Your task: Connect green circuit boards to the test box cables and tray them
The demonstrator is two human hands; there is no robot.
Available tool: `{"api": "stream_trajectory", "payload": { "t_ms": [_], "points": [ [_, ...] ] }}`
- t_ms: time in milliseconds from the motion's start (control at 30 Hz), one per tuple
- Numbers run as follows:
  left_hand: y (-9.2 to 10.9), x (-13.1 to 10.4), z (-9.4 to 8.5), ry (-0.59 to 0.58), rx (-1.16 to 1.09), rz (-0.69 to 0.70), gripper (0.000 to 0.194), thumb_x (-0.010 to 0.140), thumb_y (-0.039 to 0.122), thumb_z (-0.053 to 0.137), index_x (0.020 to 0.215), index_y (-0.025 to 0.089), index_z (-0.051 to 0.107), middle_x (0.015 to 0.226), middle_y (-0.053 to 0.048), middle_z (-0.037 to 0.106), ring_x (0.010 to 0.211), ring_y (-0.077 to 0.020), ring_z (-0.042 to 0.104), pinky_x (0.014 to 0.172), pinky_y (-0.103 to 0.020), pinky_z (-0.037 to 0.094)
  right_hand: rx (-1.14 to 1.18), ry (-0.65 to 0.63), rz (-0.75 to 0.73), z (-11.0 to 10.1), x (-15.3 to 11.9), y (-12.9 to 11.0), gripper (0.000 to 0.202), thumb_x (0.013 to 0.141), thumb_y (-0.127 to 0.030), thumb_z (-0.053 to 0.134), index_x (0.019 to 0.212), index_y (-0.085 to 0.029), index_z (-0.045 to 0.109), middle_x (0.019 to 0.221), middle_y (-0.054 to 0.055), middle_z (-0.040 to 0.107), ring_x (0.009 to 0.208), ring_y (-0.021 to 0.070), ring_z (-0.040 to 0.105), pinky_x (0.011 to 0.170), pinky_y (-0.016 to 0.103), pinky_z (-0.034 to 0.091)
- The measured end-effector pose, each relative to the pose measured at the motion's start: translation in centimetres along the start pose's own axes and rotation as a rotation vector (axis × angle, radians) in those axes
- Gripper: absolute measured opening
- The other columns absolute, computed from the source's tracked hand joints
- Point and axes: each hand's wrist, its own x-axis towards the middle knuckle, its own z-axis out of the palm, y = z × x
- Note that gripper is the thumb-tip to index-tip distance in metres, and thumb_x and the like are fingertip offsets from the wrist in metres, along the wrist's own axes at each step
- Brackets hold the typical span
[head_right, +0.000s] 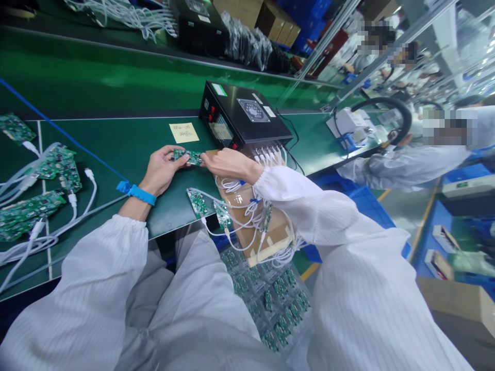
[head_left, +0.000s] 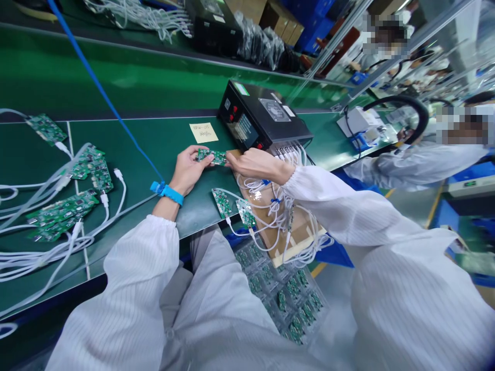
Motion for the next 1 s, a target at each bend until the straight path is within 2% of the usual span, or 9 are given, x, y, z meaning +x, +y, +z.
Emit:
{"api": "stream_trajectory", "payload": {
  "t_ms": [433,667,833,1000],
  "points": [
    [0.19,-0.25,0.25,-0.025,-0.023,-0.025,0.029,0.074,0.015,0.086,0.093,0.016,0.064,0.085,-0.002,0.07,0.074,-0.0145,0.072,0.078,-0.031,0.064,-0.03,-0.042,0.027,-0.1,-0.14,0.13,0.053,0.112,-0.042,0.012,0.12,-0.005,0.049,0.069,0.014,0.068,0.068,0.0258,0.067,0.061,0.032,0.028],
    [0.3,-0.19,0.27,-0.023,-0.034,-0.053,0.03,0.074,0.017,0.086,0.094,0.017,0.064,0.088,-0.002,0.072,0.076,-0.0143,0.072,0.079,-0.03,0.064,-0.027,-0.045,0.053,0.69,0.15,0.02,0.056,0.112,-0.042,0.008,0.121,-0.005,0.049,0.068,0.014,0.067,0.064,0.0254,0.065,0.06,0.032,0.028],
    [0.2,-0.12,0.22,-0.031,-0.061,-0.048,0.027,0.076,0.012,0.083,0.094,0.016,0.063,0.087,-0.002,0.072,0.074,-0.0136,0.071,0.079,-0.031,0.064,0.068,-0.022,0.041,0.67,-0.14,0.3,0.054,0.112,-0.044,0.014,0.121,-0.004,0.05,0.074,0.015,0.069,0.061,0.0225,0.061,0.061,0.032,0.028],
    [0.41,-0.22,0.37,-0.025,-0.085,-0.05,0.023,0.079,0.006,0.078,0.095,0.016,0.063,0.088,-0.002,0.072,0.076,-0.013,0.072,0.08,-0.03,0.063,0.342,0.084,0.062,0.64,-0.56,0.46,0.048,0.112,-0.041,0.018,0.122,-0.008,0.05,0.078,0.012,0.069,0.06,0.0194,0.056,0.062,0.031,0.028]
  ]
}}
